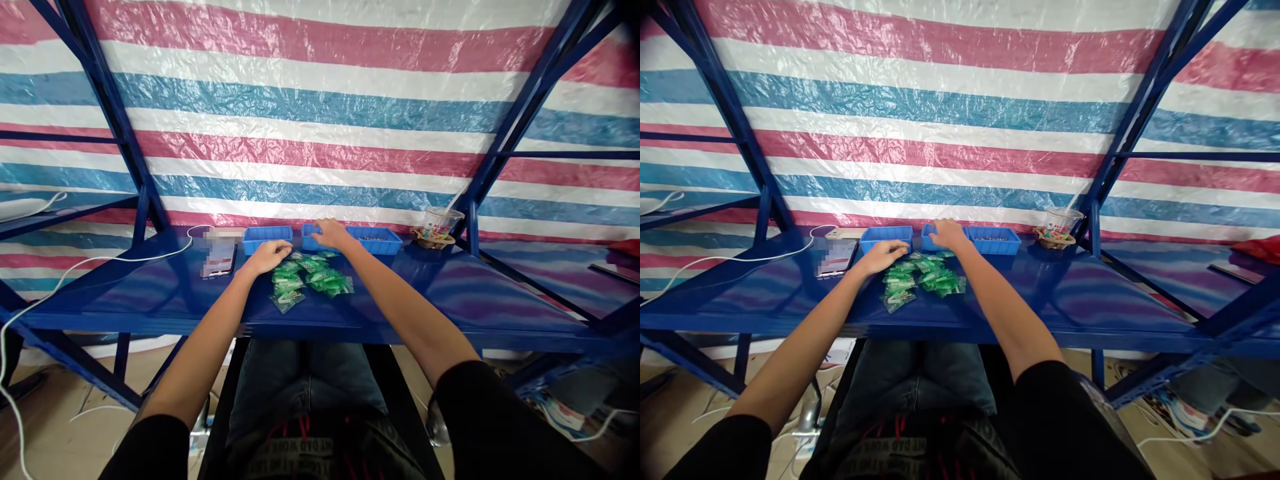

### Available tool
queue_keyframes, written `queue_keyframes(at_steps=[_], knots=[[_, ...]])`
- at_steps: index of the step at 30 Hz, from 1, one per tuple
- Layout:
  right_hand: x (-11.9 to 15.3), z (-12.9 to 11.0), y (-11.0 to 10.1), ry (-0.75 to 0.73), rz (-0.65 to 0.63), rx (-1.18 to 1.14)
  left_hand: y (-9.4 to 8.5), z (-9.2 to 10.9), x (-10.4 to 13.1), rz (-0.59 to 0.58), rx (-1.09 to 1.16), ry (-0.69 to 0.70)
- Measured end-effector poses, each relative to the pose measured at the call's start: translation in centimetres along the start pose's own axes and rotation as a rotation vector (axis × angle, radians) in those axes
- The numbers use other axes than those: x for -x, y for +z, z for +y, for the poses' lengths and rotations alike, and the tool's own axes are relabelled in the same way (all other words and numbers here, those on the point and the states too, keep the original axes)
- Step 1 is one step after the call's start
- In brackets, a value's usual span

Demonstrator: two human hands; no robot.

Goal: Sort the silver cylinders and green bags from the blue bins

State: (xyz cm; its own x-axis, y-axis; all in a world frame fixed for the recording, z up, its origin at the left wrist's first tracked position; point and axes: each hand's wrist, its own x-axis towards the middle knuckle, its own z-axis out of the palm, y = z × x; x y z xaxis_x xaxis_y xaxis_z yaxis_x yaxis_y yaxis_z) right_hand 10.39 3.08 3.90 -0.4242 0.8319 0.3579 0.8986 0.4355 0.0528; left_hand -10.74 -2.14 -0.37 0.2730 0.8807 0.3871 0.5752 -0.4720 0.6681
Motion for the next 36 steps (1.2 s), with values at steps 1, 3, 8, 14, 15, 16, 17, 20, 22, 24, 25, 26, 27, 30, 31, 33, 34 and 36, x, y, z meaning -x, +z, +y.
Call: queue_keyframes(at_steps=[1,3,8,14,15,16,17,20,22,24,25,26,27,30,31,33,34,36], knots=[[1.0,1.4,0.2,0.013,-0.022,0.032,-0.1,0.2,0.1,0.030,-0.003,-0.002],[2.8,3.5,0.7,0.014,-0.048,0.086,0.0,0.5,0.1,0.072,-0.001,0.003],[4.2,3.9,1.9,-0.014,0.040,0.145,0.6,1.0,-0.1,0.140,0.003,0.034],[3.3,3.0,2.5,-0.048,0.171,0.072,0.6,1.2,0.0,0.235,0.011,0.025],[3.3,3.2,2.4,-0.052,0.192,0.058,0.6,1.4,0.0,0.245,0.021,0.022],[3.3,3.4,2.3,-0.060,0.212,0.046,0.7,1.5,-0.1,0.253,0.034,0.020],[3.4,3.6,2.0,-0.071,0.231,0.037,0.9,1.8,-0.2,0.262,0.050,0.018],[3.7,4.0,1.1,-0.121,0.287,0.027,1.4,2.4,-1.2,0.319,0.124,-0.008],[4.1,3.8,0.4,-0.157,0.314,0.029,1.7,2.8,-2.1,0.375,0.194,-0.061],[4.6,3.3,0.1,-0.186,0.331,0.029,1.8,3.1,-3.1,0.404,0.270,-0.130],[4.9,3.0,0.1,-0.199,0.336,0.027,1.9,3.2,-3.6,0.406,0.303,-0.162],[5.1,2.8,0.2,-0.209,0.340,0.023,2.1,3.2,-4.0,0.405,0.329,-0.190],[5.4,2.5,0.4,-0.216,0.344,0.017,2.2,3.2,-4.2,0.405,0.348,-0.212],[5.9,2.3,1.3,-0.210,0.362,0.003,3.0,2.9,-4.6,0.428,0.382,-0.254],[6.1,2.4,1.6,-0.203,0.368,0.002,3.3,2.7,-4.6,0.438,0.391,-0.258],[6.3,2.7,2.0,-0.192,0.375,0.002,3.9,2.4,-4.4,0.439,0.410,-0.242],[6.4,2.9,2.2,-0.190,0.375,0.003,4.1,2.2,-4.3,0.427,0.420,-0.223],[6.6,3.1,2.4,-0.186,0.369,0.000,4.4,2.0,-4.0,0.390,0.437,-0.165]])
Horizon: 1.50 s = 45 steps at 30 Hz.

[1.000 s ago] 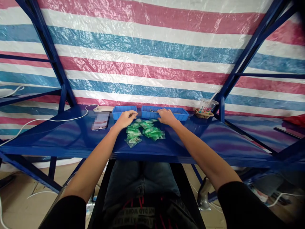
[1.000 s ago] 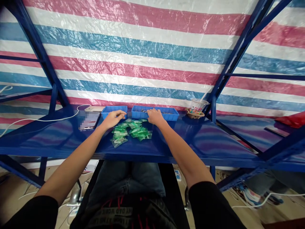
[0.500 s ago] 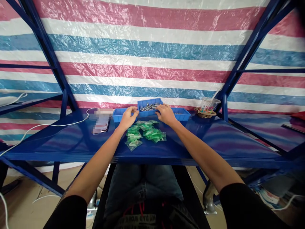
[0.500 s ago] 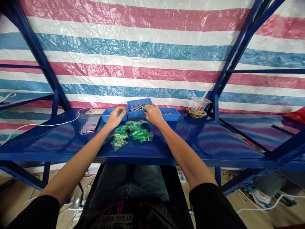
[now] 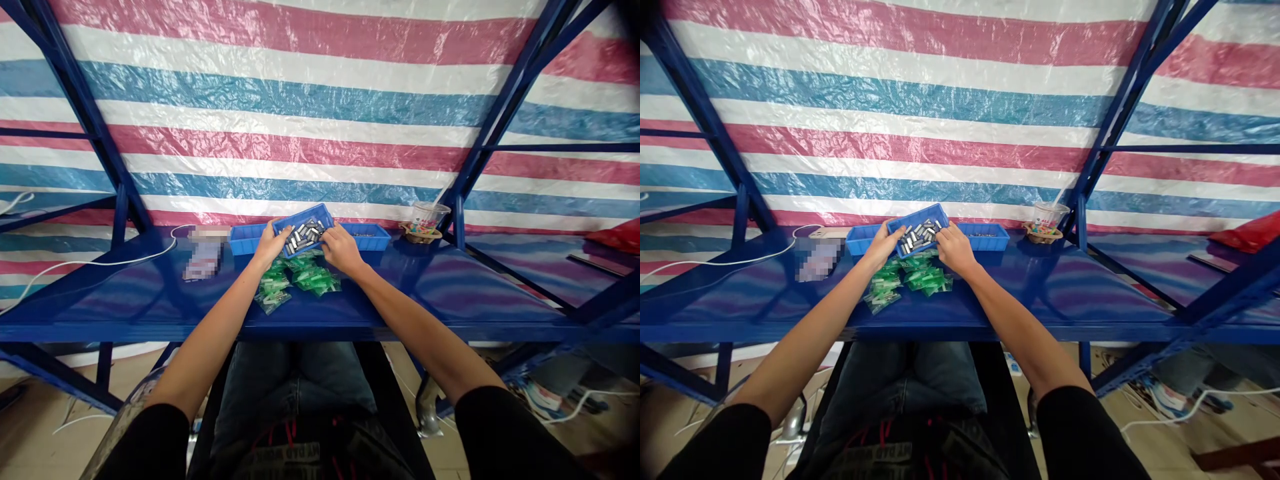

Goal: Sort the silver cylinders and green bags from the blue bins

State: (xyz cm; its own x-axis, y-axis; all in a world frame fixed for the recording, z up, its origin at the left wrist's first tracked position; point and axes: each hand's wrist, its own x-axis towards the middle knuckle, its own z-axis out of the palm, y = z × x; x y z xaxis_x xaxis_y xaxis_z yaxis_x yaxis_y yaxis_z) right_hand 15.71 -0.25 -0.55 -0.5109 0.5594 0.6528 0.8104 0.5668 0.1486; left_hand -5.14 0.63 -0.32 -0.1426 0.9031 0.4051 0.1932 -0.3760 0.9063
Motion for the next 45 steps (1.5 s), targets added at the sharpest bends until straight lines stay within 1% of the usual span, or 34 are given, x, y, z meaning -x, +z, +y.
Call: queue_keyframes(at_steps=[4,8,11,13,16,18,20,22,24,31,35,40,45], knots=[[0.6,-0.4,0.4,0.014,-0.030,-0.028,-0.5,-0.2,0.4,-0.076,0.025,0.090],[0.7,-1.3,1.1,0.053,-0.062,-0.094,-0.8,0.0,0.6,-0.076,0.005,0.152],[0.7,-1.6,1.2,0.098,-0.056,-0.170,-0.9,0.1,0.5,-0.062,0.001,0.179],[0.6,-1.6,1.1,0.156,-0.024,-0.229,-1.0,0.1,0.4,-0.053,0.008,0.177],[0.7,-1.0,1.3,0.292,0.024,-0.322,-1.1,-0.2,0.4,-0.048,0.026,0.148],[0.8,-0.6,1.6,0.366,-0.001,-0.395,-1.1,-0.4,0.4,-0.059,0.037,0.126],[0.9,-0.2,1.9,0.402,-0.070,-0.474,-1.0,-0.4,0.6,-0.074,0.046,0.120],[1.0,0.0,2.0,0.413,-0.131,-0.537,-0.9,-0.4,0.8,-0.082,0.052,0.136],[1.1,-0.1,2.0,0.423,-0.157,-0.574,-0.8,-0.3,1.0,-0.084,0.054,0.167],[1.2,-0.7,1.4,0.457,-0.150,-0.595,-1.3,-0.2,1.0,-0.119,0.027,0.250],[1.2,-0.8,1.0,0.472,-0.166,-0.600,-1.8,-0.4,0.8,-0.157,0.006,0.248],[1.3,-0.9,0.5,0.445,-0.179,-0.616,-2.1,-0.3,0.8,-0.191,0.008,0.231],[1.2,-1.2,0.5,0.370,-0.163,-0.650,-2.2,0.0,0.8,-0.160,0.055,0.222]])
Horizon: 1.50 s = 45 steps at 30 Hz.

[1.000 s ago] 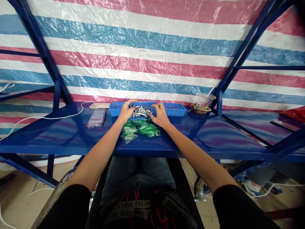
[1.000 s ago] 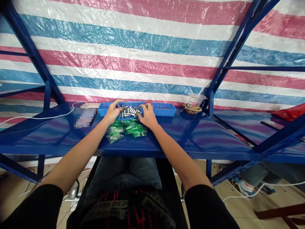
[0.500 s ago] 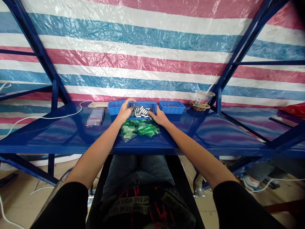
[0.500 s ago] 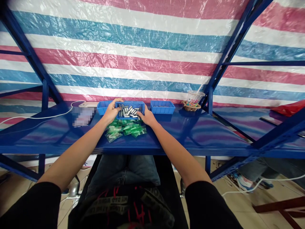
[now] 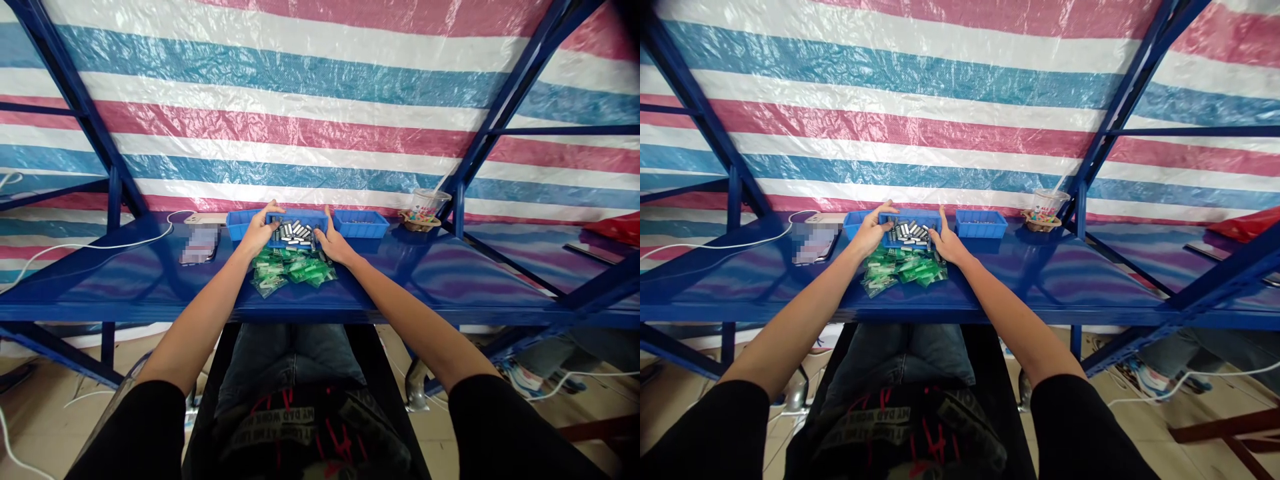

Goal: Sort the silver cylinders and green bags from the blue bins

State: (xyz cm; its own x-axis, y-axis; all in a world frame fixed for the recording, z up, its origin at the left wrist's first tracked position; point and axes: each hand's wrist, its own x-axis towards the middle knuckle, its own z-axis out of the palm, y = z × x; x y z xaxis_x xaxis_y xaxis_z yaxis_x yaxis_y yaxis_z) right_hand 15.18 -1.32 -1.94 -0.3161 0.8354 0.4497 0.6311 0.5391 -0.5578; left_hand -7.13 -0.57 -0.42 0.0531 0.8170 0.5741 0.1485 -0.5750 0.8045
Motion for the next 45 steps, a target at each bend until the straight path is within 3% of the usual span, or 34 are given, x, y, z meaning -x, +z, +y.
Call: queue_keyframes(at_steps=[7,28,36,45], knots=[[-0.2,0.0,0.3,-0.091,0.015,0.004,-0.1,0.0,-0.1,0.045,0.038,0.012],[-0.6,1.1,0.8,-0.151,0.097,-0.005,-0.1,0.5,0.0,0.047,-0.022,0.018],[-0.3,0.2,0.4,-0.159,0.110,0.032,0.0,0.1,0.0,0.078,-0.052,0.046],[-1.0,0.9,0.8,-0.186,0.180,-0.110,0.0,0.6,0.2,0.043,-0.124,0.118]])
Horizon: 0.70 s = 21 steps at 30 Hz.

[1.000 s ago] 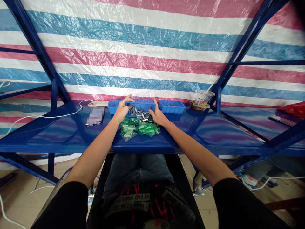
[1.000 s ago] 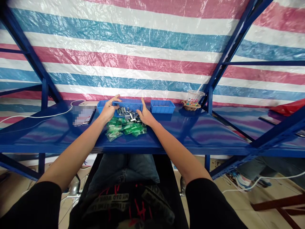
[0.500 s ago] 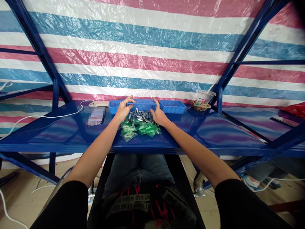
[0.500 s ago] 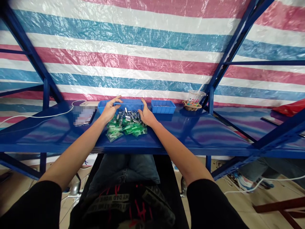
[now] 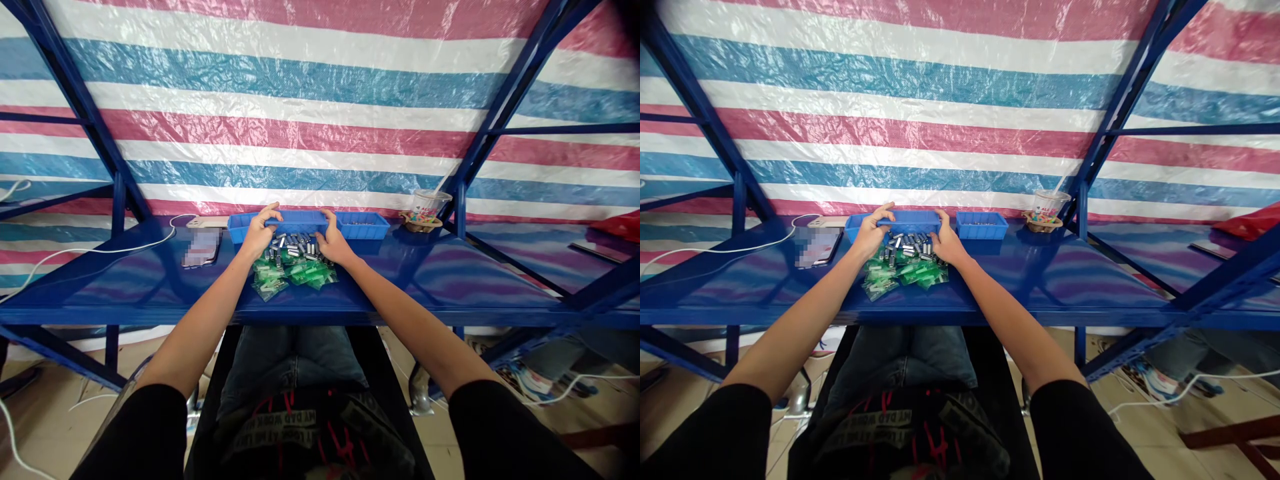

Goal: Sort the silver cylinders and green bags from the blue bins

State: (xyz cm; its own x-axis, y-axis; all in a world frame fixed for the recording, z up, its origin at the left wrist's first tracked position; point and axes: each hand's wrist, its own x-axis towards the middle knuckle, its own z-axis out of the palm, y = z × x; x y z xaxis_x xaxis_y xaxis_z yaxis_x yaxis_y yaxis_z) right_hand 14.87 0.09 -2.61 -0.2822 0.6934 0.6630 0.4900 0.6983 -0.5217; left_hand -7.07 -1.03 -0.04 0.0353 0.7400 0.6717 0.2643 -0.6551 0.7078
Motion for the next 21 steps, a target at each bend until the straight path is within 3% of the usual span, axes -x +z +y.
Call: queue_keyframes(at_steps=[10,14,21], knots=[[-0.4,0.8,-0.3,-0.006,0.056,-0.116,0.2,-0.1,-0.1,-0.086,0.029,0.073],[-0.4,1.1,-0.3,-0.007,0.067,-0.110,0.3,-0.1,0.0,-0.052,-0.008,0.064],[-0.5,1.1,-0.4,-0.028,0.074,-0.072,0.2,-0.2,0.3,-0.020,-0.287,-0.030]])
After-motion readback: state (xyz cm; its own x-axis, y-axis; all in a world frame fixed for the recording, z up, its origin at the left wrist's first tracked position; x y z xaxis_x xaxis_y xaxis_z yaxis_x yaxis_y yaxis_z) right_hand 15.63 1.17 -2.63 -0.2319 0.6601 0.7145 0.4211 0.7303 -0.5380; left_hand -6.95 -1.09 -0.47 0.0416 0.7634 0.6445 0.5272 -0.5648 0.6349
